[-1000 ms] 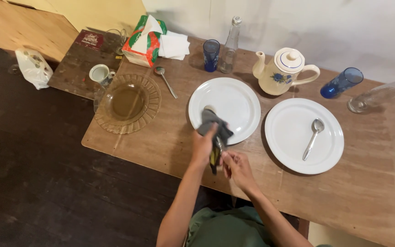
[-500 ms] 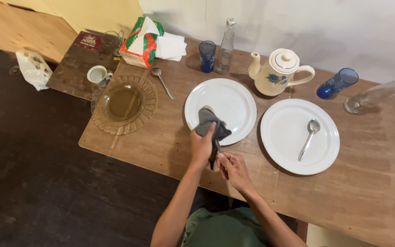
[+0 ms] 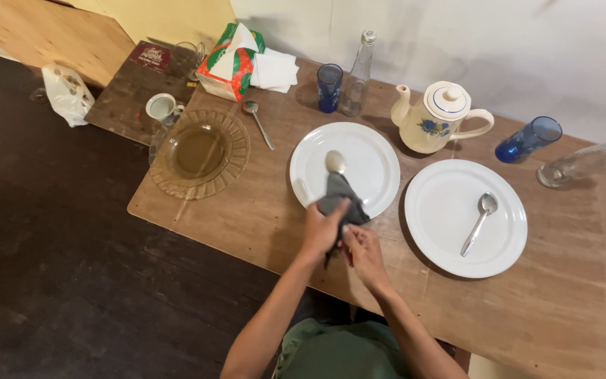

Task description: The person wipes a ceramic teapot and several spoons with a cloth. They wipe the exterior of the teapot, then pick up and wipe individual spoons one by one before placing them onto a plate.

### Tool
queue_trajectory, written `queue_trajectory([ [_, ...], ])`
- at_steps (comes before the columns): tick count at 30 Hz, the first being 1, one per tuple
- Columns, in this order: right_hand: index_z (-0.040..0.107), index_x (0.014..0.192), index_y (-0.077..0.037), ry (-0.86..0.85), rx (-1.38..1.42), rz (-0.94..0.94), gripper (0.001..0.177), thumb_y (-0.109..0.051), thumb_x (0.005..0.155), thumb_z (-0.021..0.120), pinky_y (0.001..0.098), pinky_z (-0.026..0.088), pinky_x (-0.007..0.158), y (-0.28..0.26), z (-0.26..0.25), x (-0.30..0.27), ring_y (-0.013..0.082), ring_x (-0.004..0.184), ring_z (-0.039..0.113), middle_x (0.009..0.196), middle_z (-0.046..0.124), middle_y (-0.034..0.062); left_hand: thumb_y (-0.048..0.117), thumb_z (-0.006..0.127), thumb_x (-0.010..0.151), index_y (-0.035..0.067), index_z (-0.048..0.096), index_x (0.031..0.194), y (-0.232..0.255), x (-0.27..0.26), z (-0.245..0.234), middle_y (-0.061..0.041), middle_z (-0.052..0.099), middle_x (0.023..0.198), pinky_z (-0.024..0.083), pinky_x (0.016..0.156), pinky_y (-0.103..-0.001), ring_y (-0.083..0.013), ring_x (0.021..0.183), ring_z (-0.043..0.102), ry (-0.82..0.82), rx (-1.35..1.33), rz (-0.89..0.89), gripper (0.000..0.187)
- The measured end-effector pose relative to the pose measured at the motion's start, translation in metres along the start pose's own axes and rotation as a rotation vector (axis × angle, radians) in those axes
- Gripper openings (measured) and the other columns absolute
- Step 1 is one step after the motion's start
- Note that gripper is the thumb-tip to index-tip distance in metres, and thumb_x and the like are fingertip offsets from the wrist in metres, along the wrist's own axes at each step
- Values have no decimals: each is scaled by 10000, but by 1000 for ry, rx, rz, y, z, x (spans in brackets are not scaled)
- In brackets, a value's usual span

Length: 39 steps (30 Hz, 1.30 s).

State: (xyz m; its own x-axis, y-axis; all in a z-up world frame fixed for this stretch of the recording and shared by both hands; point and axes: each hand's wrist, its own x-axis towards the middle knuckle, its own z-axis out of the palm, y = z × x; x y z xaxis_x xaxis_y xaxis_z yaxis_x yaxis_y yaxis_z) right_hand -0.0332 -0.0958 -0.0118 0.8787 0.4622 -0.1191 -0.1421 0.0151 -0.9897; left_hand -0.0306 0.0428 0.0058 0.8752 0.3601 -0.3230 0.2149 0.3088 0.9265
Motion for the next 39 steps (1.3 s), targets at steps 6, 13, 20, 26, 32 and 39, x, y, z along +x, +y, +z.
queue_trajectory([
  [6, 600, 723, -40, -44, -2, 18, 421, -299, 1051, 553, 255, 312, 408, 4, 4, -14, 68, 423, 417, 515, 474, -17, 273, 755, 918, -27, 752, 1021, 4, 7, -6, -53, 770, 892, 550, 715, -286, -130, 760, 684, 42, -57, 240, 317],
  [13, 584, 730, -46, 1, 23, -24, 395, -277, 1047, 542, 256, 326, 420, 4, -2, 4, 54, 449, 428, 546, 494, -30, 253, 766, 925, -35, 724, 1052, -5, -5, 1, -81, 735, 882, 512, 681, -353, -195, 742, 660, 27, 50, 169, 318],
  [20, 602, 715, -35, -41, -15, 38, 404, -267, 1043, 552, 258, 308, 406, 0, 7, -13, 68, 417, 409, 509, 461, -21, 262, 750, 926, -37, 743, 1015, 12, 12, -10, -51, 779, 903, 567, 745, -272, -134, 780, 718, 42, -146, 310, 312],
  [26, 598, 708, -39, 5, -45, -21, 410, -268, 1044, 545, 254, 331, 414, -1, 3, 5, 65, 428, 444, 521, 489, -20, 245, 751, 943, -56, 731, 1040, -2, -6, -2, -118, 698, 806, 459, 556, -381, -221, 621, 592, -26, 29, 79, 317],
  [32, 589, 704, -42, -56, -16, 73, 397, -264, 1032, 562, 261, 316, 405, 0, 8, -20, 71, 420, 427, 525, 487, -16, 306, 728, 947, -39, 758, 1020, 6, 1, -12, -55, 800, 912, 588, 763, -279, -132, 794, 749, 9, -172, 292, 355],
  [39, 592, 703, -52, -22, -27, -22, 425, -280, 1058, 541, 248, 316, 418, 6, -5, -4, 61, 435, 432, 525, 491, -19, 287, 764, 897, -29, 738, 1007, -13, -13, 3, -56, 728, 824, 490, 586, -337, -167, 651, 620, 20, 22, 162, 336],
])
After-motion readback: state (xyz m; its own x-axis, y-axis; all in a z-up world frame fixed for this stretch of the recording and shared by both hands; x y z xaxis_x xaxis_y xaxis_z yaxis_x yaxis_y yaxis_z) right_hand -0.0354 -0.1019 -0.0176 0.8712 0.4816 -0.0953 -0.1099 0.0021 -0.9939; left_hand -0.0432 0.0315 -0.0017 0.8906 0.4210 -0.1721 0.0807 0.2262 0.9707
